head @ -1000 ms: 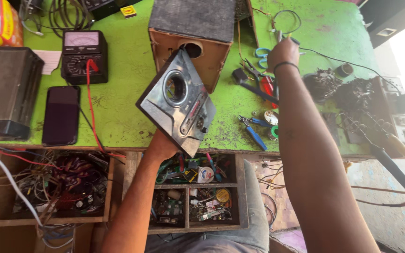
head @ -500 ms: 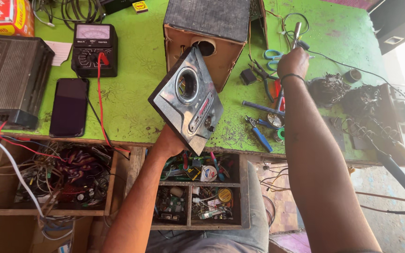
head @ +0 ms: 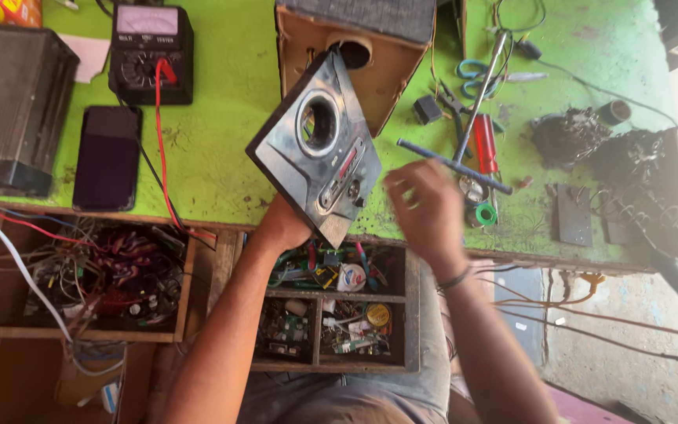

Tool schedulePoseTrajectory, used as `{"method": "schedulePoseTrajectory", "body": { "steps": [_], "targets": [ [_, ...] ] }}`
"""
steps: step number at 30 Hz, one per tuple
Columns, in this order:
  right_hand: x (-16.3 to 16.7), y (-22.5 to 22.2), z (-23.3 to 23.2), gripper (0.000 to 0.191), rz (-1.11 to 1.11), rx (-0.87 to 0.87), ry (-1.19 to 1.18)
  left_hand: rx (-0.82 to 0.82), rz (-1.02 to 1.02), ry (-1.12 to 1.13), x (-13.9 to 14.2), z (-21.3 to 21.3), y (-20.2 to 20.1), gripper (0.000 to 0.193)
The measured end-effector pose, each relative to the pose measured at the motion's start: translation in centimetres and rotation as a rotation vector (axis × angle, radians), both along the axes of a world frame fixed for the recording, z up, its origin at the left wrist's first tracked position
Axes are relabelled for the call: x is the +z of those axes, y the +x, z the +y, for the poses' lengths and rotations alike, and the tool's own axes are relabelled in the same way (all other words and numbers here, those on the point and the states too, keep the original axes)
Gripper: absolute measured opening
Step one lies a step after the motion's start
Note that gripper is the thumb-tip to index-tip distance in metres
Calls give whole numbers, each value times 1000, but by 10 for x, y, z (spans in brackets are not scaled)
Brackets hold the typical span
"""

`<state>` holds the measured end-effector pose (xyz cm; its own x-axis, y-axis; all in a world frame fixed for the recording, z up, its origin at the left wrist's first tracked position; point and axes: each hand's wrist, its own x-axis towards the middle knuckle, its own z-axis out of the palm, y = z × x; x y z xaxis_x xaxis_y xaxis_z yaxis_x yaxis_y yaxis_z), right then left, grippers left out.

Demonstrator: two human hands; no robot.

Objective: The person solders wires onto a small circuit board mounted inside a black speaker panel using a soldering iron, then flips the panel over and works on it with a long screwdriver. They pick up a small electronic component from the parts drawer, handle and position it, and finally bring the soldering iron to the component.

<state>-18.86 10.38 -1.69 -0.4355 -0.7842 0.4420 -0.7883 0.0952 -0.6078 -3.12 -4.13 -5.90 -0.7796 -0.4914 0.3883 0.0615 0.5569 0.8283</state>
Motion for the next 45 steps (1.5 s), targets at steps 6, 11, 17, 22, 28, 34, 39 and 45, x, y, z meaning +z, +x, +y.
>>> {"method": "schedulePoseTrajectory", "body": {
  "steps": [6,11,17,22,28,34,39,45],
  "targets": [
    [-41,42,-12,15,-110,-60,-11,30,-93,196,-9,7,1,36],
    [-49,32,-8,14,-51,66,-71,17,-79,273,-2,8,3,33],
    [-60,30,-6,10,-145,10,-90,-28,-38,192,5,8,4,37],
    [-61,36,-9,12,-220,1,-63,-17,-45,163,8,8,6,38],
    [-63,35,-9,14,-144,30,-119,7,-120,197,7,6,4,40],
    [-67,35,-10,15,-270,-27,-102,26,-90,157,4,5,6,39],
    [-70,36,-9,14,-207,16,-147,29,-101,132,4,5,6,39],
    [-73,36,-9,12,-200,-52,-124,36,-124,133,3,6,6,39]
  ]
}}
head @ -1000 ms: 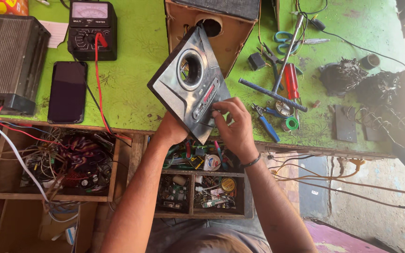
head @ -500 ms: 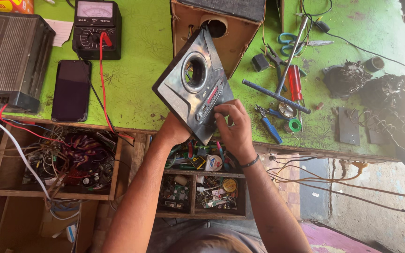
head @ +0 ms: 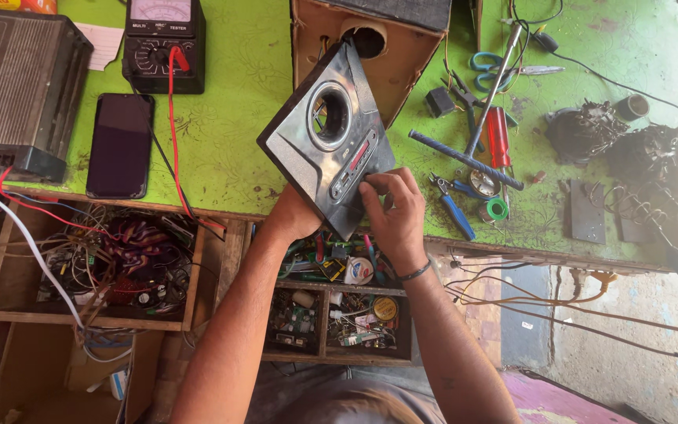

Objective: The person solders wires onto a small circuit board mounted inside a black speaker panel using a soldering iron, then flips the panel over and works on it with a long screwdriver. They pick up a small electronic component from the parts drawer, handle and position it, and finally bring the soldering iron to the component.

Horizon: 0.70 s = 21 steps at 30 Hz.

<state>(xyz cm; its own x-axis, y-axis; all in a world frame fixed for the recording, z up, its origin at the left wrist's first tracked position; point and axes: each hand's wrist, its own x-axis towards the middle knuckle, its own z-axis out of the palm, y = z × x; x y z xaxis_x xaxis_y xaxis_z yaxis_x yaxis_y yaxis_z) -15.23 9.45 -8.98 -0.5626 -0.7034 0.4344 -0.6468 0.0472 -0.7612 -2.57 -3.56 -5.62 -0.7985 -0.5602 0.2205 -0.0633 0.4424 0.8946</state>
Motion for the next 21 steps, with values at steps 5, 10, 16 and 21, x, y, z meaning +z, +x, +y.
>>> {"method": "schedulePoseTrajectory", "body": {
  "steps": [5,10,16,21],
  "targets": [
    [3,0,-1,14,-79,34,42,-21,32,-116,0,-1,1,41],
    [3,-1,0,14,-56,24,2,-10,13,-1,1,0,-1,40],
    [-5,1,-1,13,47,58,-49,-17,23,-61,-1,-1,2,40],
    [-5,-5,0,12,-109,82,29,-11,-9,-14,-4,0,1,40]
  ]
}}
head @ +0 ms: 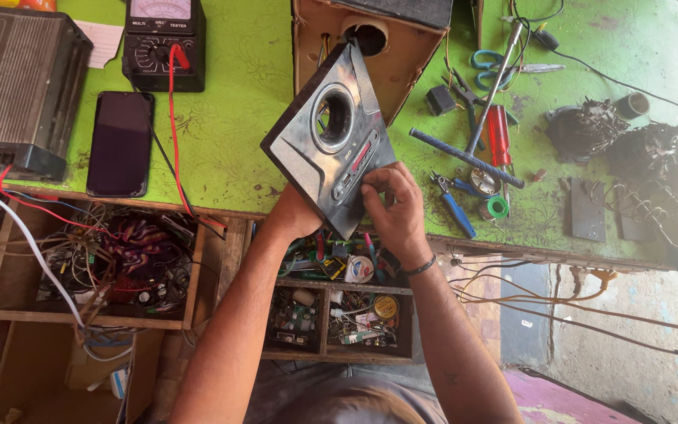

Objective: The person solders wires onto a small circuit board mounted inside a black speaker panel using a soldering iron, then flips the panel over and works on it with a long screwdriver. They pick up a small electronic component from the parts drawer, handle and position it, and finally bring the soldering iron to the component.

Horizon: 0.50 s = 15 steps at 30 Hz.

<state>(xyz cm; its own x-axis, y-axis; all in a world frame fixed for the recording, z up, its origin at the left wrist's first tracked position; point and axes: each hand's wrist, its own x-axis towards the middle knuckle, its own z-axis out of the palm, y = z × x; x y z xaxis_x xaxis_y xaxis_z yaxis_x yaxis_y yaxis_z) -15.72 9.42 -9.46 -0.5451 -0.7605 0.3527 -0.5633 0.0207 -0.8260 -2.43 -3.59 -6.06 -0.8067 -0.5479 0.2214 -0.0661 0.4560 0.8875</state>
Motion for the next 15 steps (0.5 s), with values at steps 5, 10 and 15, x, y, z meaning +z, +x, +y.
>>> {"method": "schedulePoseTrajectory", "body": {
  "steps": [5,10,15],
  "targets": [
    [3,1,0,14,-6,2,-33,-3,53,-5,0,0,1,40],
    [9,2,1,14,59,-25,31,-23,22,39,7,1,2,41],
    [10,0,2,13,70,39,24,-63,131,52,4,3,3,43]
  ]
}}
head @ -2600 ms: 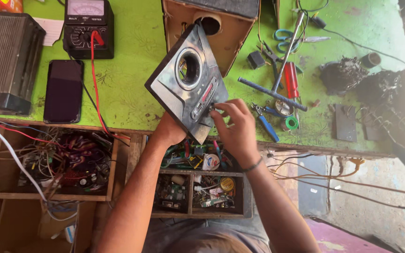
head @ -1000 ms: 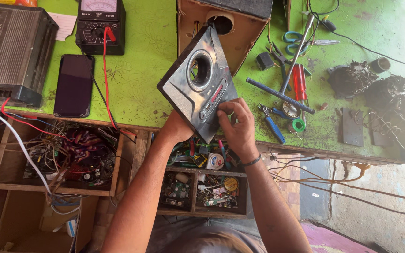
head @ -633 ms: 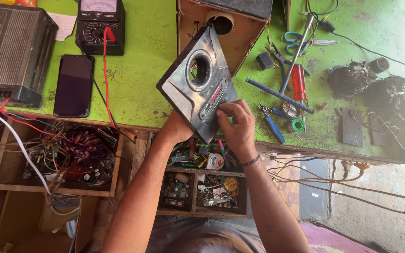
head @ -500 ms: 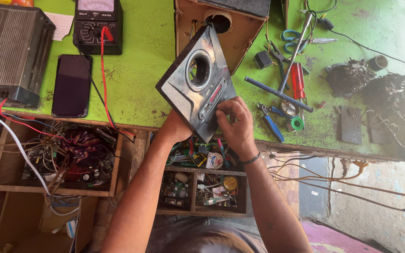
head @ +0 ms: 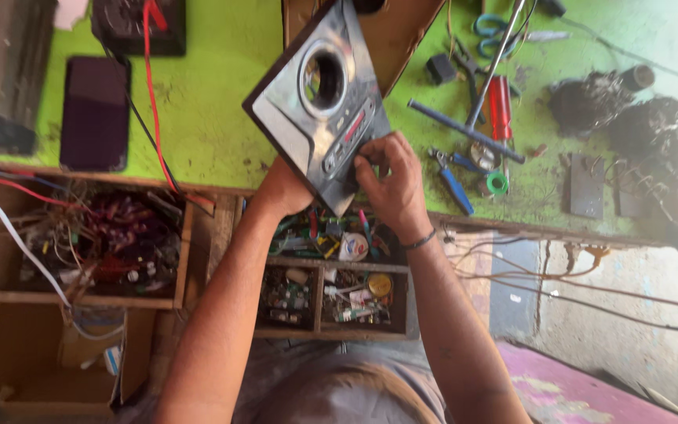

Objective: The person solders wires onto a small circuit board mounted inside a black speaker panel using a soldering iron, then flips the panel over and works on it with a long screwdriver. They pick up a small electronic component from the parts drawer, handle and position it, and finally bring the soldering iron to the component.

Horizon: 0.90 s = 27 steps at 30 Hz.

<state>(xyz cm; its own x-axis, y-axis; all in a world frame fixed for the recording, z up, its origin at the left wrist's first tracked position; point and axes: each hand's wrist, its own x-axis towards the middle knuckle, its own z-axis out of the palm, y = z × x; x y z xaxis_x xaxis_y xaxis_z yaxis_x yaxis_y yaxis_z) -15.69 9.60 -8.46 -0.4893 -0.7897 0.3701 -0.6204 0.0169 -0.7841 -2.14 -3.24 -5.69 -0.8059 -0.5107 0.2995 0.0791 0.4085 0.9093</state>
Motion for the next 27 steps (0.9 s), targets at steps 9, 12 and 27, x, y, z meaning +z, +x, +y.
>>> {"method": "schedulePoseTrajectory", "body": {
  "steps": [9,12,27],
  "targets": [
    [9,8,0,17,-37,-19,-24,0,-3,125,-5,-3,2,44],
    [16,11,3,27,-105,-17,6,-14,-39,118,-3,-3,2,46],
    [18,16,9,55,366,18,-9,-58,30,109,-2,-2,3,45]
  ]
}}
